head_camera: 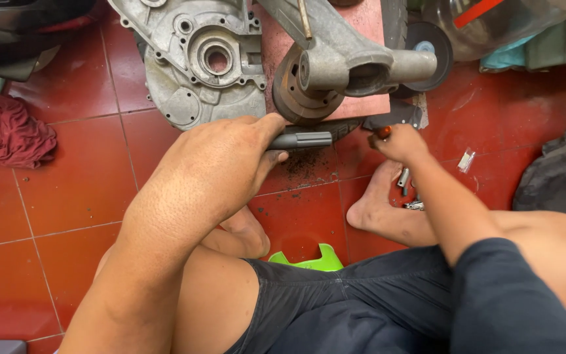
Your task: Cleaning and scraping debris from motorcycle engine components using a brush and a small tool.
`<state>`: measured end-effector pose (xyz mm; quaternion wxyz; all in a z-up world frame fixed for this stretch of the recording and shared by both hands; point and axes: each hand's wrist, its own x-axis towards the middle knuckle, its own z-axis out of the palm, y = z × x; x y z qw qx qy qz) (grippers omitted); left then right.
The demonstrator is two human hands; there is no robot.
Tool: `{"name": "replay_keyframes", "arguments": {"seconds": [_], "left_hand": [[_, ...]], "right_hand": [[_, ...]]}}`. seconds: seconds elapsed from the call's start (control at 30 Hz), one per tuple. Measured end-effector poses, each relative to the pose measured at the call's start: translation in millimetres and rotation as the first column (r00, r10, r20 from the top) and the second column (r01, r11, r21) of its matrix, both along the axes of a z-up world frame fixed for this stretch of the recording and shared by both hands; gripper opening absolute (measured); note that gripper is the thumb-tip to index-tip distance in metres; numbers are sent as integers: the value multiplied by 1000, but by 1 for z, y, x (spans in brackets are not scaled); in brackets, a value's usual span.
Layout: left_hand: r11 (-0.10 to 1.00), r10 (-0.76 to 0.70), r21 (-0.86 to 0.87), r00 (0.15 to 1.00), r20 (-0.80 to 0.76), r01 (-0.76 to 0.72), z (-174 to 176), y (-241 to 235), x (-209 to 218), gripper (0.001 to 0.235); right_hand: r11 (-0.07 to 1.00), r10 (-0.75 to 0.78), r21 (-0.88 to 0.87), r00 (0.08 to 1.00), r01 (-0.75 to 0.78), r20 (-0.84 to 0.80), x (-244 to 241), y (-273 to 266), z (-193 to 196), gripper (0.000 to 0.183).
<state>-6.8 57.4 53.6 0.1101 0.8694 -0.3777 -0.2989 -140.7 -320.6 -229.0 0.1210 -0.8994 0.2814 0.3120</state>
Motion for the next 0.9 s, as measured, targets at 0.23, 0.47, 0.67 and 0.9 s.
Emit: {"name": "replay_keyframes", "arguments": {"seconds": [0.23, 0.47, 0.67, 0.9], "left_hand": [[999, 13, 53, 997, -74, -9, 1, -5, -4, 19], [995, -6, 97, 996, -90, 15, -3, -7, 9, 18], [998, -16, 51, 995, -99, 21, -4, -16, 10, 18], [995, -54, -89, 998, -45, 50, 1, -17, 1, 8]], "right_hand": [[994, -98, 81, 873, 68, 478, -17, 10, -107, 4], [944, -103, 328, 918, -30, 382, -49, 72, -113, 27], [958, -75, 269, 818, -100, 570, -59, 53, -86, 22], [948, 155, -311, 950, -67, 271, -84, 29, -112, 31]]}}
